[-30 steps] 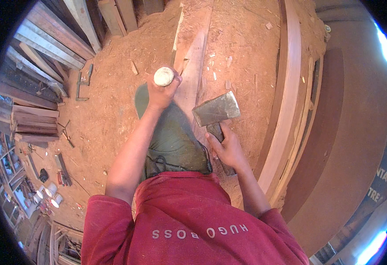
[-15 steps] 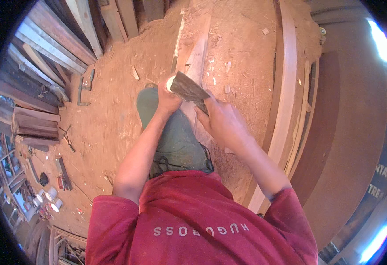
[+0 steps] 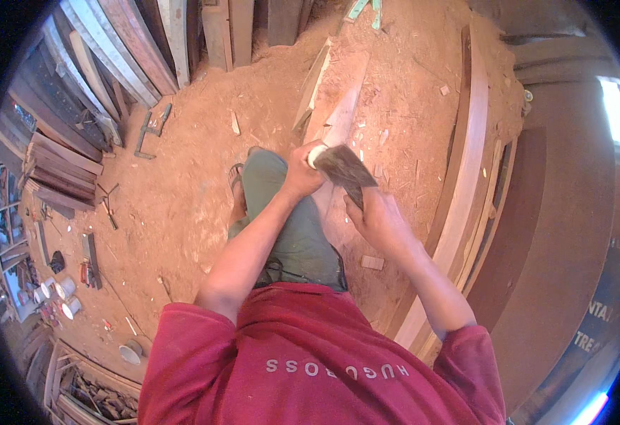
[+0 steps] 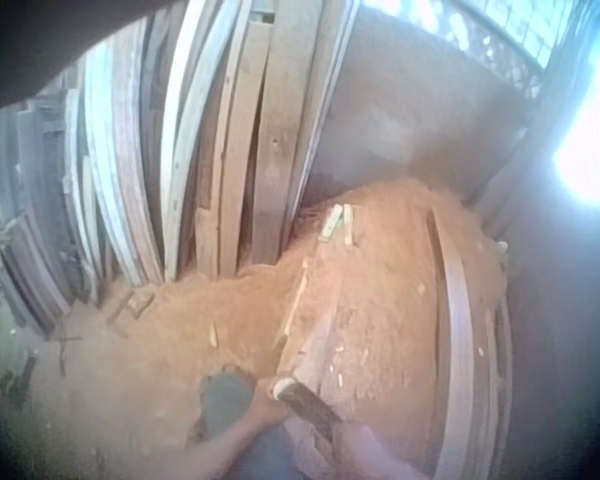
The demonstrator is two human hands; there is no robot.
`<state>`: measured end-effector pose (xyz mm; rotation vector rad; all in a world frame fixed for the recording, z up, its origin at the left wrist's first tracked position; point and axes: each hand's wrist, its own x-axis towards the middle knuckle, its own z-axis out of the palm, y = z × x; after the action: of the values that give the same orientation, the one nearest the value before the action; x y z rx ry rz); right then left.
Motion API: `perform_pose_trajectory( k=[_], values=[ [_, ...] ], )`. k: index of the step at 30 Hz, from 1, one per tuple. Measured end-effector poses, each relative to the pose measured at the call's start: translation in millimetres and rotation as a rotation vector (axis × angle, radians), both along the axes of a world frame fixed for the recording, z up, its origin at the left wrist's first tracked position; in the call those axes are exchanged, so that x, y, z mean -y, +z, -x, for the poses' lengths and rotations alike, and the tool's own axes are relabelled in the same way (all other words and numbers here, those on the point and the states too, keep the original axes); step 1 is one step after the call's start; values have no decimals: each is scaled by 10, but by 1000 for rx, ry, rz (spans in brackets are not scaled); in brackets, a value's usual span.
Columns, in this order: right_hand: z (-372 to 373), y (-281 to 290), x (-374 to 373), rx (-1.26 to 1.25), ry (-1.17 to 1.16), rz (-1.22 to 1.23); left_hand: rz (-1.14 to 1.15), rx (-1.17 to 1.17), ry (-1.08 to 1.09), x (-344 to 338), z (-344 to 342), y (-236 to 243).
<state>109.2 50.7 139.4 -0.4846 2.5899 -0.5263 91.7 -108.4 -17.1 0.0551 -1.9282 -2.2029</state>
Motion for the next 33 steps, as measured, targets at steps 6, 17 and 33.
perform_pose_trajectory(
  k=[6, 17, 33],
  values=[
    [-34, 735, 242, -235, -203, 353, 86, -7, 26, 205, -16, -141],
    [-117, 305, 294, -141, -253, 263, 127, -21, 10, 221, -22, -208],
    [-117, 77, 414, -39, -105, 79, -26, -70, -107, 251, 12, -245]
  ],
)
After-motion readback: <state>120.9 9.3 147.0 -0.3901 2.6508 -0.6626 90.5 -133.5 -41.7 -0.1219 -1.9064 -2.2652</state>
